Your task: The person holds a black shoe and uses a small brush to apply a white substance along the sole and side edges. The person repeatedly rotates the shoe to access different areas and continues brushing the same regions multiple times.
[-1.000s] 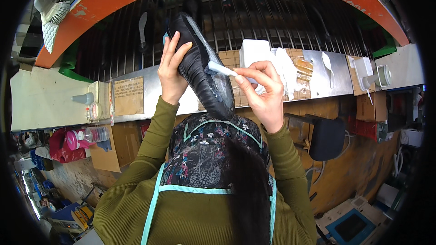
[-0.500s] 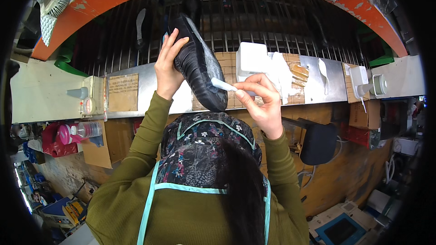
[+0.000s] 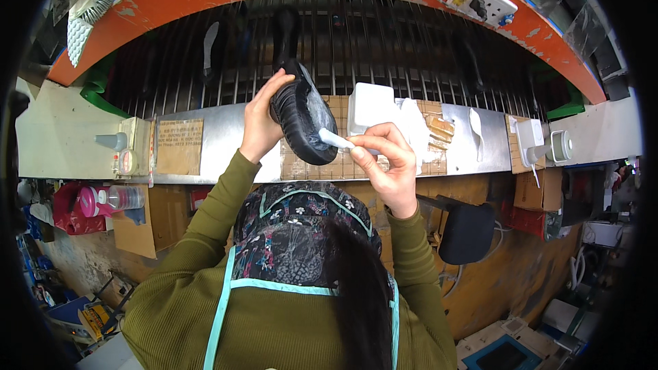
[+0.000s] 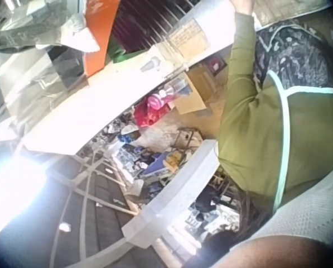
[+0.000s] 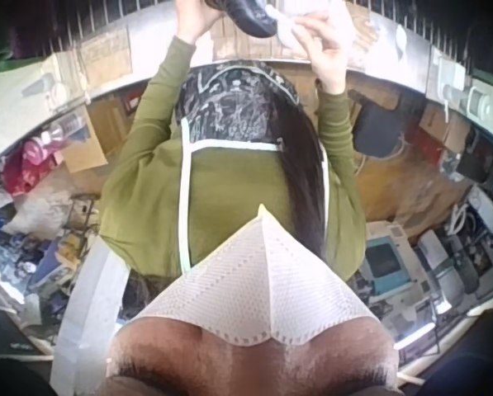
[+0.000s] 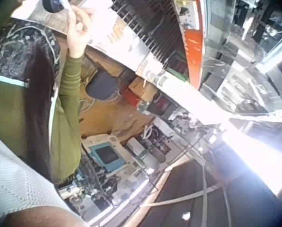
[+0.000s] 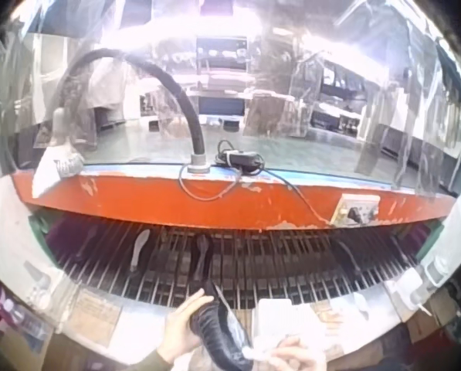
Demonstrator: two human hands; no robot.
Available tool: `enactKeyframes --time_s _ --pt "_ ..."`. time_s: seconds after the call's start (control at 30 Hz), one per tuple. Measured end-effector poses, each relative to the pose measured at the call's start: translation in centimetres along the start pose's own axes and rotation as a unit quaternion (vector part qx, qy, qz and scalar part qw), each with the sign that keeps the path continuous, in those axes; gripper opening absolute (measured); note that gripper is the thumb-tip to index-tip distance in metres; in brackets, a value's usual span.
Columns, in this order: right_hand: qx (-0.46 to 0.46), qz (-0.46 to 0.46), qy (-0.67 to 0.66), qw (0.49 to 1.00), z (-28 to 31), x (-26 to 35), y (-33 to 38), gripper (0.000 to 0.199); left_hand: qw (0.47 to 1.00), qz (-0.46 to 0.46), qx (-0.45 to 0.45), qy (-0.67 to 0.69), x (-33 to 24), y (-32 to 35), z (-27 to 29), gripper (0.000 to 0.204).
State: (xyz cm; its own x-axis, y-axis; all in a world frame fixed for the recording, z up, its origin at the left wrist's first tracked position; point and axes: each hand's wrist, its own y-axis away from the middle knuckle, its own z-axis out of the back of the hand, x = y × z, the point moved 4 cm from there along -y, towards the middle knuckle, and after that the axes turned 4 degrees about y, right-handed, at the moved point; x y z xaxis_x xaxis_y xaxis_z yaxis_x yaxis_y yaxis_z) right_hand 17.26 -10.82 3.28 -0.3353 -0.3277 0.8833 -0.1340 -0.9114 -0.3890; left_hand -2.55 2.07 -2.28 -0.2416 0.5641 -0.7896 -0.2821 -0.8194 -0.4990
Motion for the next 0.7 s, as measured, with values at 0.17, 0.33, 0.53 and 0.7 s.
enactKeyframes --time_s 0.17,0.33,0.53,0.7 --pt "0.018 0.021 -0.008 1.000 -0.4 0.0 -1.5 0.016 0.994 0.067 0.052 0.073 0.8 0.8 -0.8 0.080" --pt "0.042 0.062 -0.010 0.997 -0.9 0.4 -3.4 0.016 0.961 0.187 0.130 0.154 0.2 1.9 -1.6 0.088" --pt "0.072 0.076 -0.039 0.994 -1.7 0.3 -5.1 0.015 0.888 0.278 0.239 0.279 -0.3 3.3 -2.9 0.091" --pt "0.081 0.103 -0.043 0.990 -2.0 0.0 -6.0 0.015 0.820 0.324 0.285 0.376 -1.7 4.3 -3.7 0.086"
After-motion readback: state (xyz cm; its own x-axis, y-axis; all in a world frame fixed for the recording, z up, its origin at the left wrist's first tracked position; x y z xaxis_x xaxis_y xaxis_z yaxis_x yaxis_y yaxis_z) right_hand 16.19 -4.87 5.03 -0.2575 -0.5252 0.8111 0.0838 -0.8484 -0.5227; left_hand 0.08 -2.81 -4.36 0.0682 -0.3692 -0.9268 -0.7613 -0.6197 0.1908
